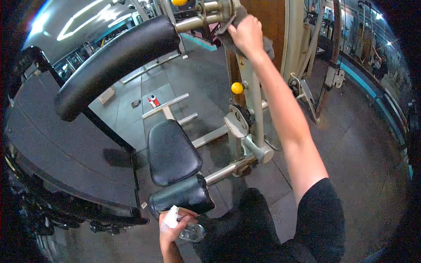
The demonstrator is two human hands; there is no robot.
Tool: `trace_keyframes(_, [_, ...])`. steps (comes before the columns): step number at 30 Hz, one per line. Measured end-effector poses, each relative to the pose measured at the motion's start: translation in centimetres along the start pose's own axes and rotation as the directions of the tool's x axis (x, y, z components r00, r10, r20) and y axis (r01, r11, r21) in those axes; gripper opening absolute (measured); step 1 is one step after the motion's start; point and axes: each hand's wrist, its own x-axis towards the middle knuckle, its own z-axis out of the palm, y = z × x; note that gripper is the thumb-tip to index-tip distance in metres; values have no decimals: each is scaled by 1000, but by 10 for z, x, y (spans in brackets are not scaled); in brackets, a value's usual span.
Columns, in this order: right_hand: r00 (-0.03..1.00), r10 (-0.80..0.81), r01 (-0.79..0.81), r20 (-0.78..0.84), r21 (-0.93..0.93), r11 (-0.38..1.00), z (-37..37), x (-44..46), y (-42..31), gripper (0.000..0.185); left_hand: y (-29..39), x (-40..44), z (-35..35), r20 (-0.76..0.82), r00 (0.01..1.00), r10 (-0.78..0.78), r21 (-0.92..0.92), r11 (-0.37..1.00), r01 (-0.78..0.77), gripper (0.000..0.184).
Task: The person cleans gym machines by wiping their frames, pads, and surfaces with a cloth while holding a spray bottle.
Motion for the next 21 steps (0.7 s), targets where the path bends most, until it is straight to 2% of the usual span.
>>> trace_keyframes(2, [984, 168, -176, 52, 262, 949, 4, 2, 12, 55, -6, -1, 2, -16, 998, 64, -80, 995, -65, 17])
trace_keyframes(3, [984, 168, -177, 60, 257, 950, 7, -8, 13, 55, -11, -1, 2, -7, 996, 92, -90, 992, -92, 20])
trace_keyframes(5, [986, 114, -84, -121, 229, 970, 6, -36, 8, 59, -12, 1, 2, -1, 994, 112, -72, 991, -112, 19])
trace_keyframes(6, [986, 164, -156, -18, 234, 960, -7, -52, -1, 66, -12, 1, 2, 3, 991, 136, -47, 990, -135, 19])
trace_keyframes(7, [982, 89, -58, -167, 184, 981, 1, -74, 3, 68, -15, 1, 2, -5, 991, 133, -64, 989, -133, 18])
trace_keyframes(8, [988, 139, -117, -69, 259, 959, -10, -93, 1, 71, -16, 1, 1, -3, 989, 147, -61, 987, -147, 18])
trace_keyframes(10, [990, 133, -108, -52, 333, 937, -23, -140, 3, 67, -16, -1, 1, -7, 995, 102, -107, 989, -102, 17])
trace_keyframes(11, [993, 116, -113, 11, 345, 932, -28, -164, 6, 74, -15, -1, 4, -26, 997, 72, -167, 983, -75, 15])
trace_keyframes(13, [992, 121, -130, 47, 359, 924, -30, -218, 14, 72, -16, 1, 1, 7, 995, 96, -137, 986, -95, 15])
trace_keyframes(14, [985, 112, -151, 129, 356, 922, -47, -236, 11, 71, -17, 0, -1, 36, 993, 113, -107, 988, -109, 14])
trace_keyframes(15, [972, 150, -212, 183, 391, 895, -51, -258, 11, 72, -16, 0, 0, 38, 992, 119, -106, 988, -115, 14])
trace_keyframes(16, [944, 258, -327, 203, 507, 797, -40, -294, 21, 72, -17, -1, 0, 36, 991, 132, -121, 984, -127, 14])
trace_keyframes(17, [885, 298, -449, 358, 486, 750, -30, -333, 39, 72, -17, 0, 0, 33, 988, 150, -137, 980, -144, 14])
trace_keyframes(18, [923, 236, -355, 304, 437, 826, -32, -360, 46, 52, -20, 0, -1, 30, 987, 159, -139, 978, -154, 14])
trace_keyframes(19, [950, 179, -285, 257, 474, 833, -60, -350, 33, 55, -24, 0, -2, 34, 986, 161, -140, 978, -155, 14])
trace_keyframes(20, [930, 199, -323, 310, 428, 844, -68, -369, 30, 60, -26, 2, -2, 38, 986, 164, -140, 978, -157, 14])
trace_keyframes(21, [858, 327, -482, 396, 400, 780, -63, -408, 32, 64, -24, 0, -3, 35, 986, 165, -139, 977, -159, 14])
